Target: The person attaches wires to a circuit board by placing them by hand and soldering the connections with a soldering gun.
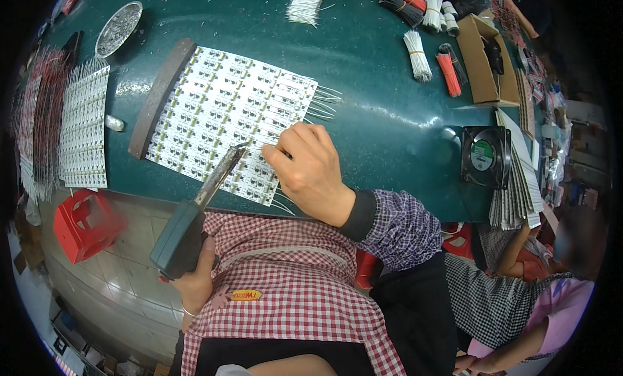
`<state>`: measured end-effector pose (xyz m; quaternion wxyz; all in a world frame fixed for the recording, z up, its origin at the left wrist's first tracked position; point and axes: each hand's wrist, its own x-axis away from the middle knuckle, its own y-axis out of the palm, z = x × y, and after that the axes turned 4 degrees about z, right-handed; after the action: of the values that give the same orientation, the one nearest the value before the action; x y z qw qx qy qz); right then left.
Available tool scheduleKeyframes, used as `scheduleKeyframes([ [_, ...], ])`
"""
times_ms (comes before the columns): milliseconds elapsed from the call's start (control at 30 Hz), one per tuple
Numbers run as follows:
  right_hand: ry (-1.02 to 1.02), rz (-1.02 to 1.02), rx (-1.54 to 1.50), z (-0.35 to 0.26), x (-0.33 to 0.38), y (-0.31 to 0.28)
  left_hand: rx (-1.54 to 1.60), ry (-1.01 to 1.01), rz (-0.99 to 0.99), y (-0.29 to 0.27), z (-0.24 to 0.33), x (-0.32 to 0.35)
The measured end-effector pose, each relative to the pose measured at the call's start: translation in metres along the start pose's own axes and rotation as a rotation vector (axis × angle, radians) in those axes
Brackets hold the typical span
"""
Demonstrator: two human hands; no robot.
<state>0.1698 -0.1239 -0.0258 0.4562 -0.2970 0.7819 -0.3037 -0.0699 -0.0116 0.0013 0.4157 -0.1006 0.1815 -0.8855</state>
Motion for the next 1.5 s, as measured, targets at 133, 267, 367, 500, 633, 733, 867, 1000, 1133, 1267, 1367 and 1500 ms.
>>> scheduleKeyframes([
  [133, 0.038, -0.038, 0.061, -0.008, 0.006, -0.018, 0.022, -0.060, 0.005, -0.003, 0.000, 0.002],
  [267, 0.037, 0.018, 0.023, -0.023, 0.003, -0.032, 0.022, -0.064, 0.011, -0.006, -0.002, 0.004],
  [367, -0.004, 0.059, -0.017, -0.018, 0.001, -0.016, -0.020, -0.024, 0.006, -0.005, -0.003, 0.005],
  [500, 0.018, 0.024, -0.003, -0.010, 0.007, 0.005, -0.082, -0.046, -0.033, -0.006, 0.002, -0.001],
  [633, 0.029, 0.025, 0.007, -0.010, 0.007, 0.008, -0.048, -0.012, -0.008, -0.003, -0.005, 0.001],
  [733, 0.024, 0.033, 0.006, -0.009, 0.006, 0.009, -0.043, 0.003, -0.010, -0.004, -0.006, 0.000],
  [867, 0.033, 0.015, 0.018, -0.011, 0.007, 0.009, -0.062, 0.141, -0.026, 0.001, -0.003, -0.010],
  [1000, 0.031, 0.010, 0.020, -0.011, 0.007, 0.009, -0.093, 0.049, -0.045, -0.003, -0.005, -0.005],
  [1133, 0.038, 0.009, 0.029, -0.011, 0.007, 0.008, -0.089, 0.020, -0.050, -0.003, -0.005, -0.004],
  [1267, 0.040, 0.012, 0.027, -0.012, 0.008, 0.009, -0.010, -0.027, -0.029, -0.005, -0.007, 0.004],
  [1367, 0.036, 0.013, 0.033, -0.012, 0.008, 0.010, 0.017, 0.065, 0.059, 0.000, -0.007, 0.001],
  [1500, 0.044, 0.008, 0.038, -0.013, 0.007, 0.004, -0.014, 0.098, 0.061, -0.002, -0.006, 0.000],
])
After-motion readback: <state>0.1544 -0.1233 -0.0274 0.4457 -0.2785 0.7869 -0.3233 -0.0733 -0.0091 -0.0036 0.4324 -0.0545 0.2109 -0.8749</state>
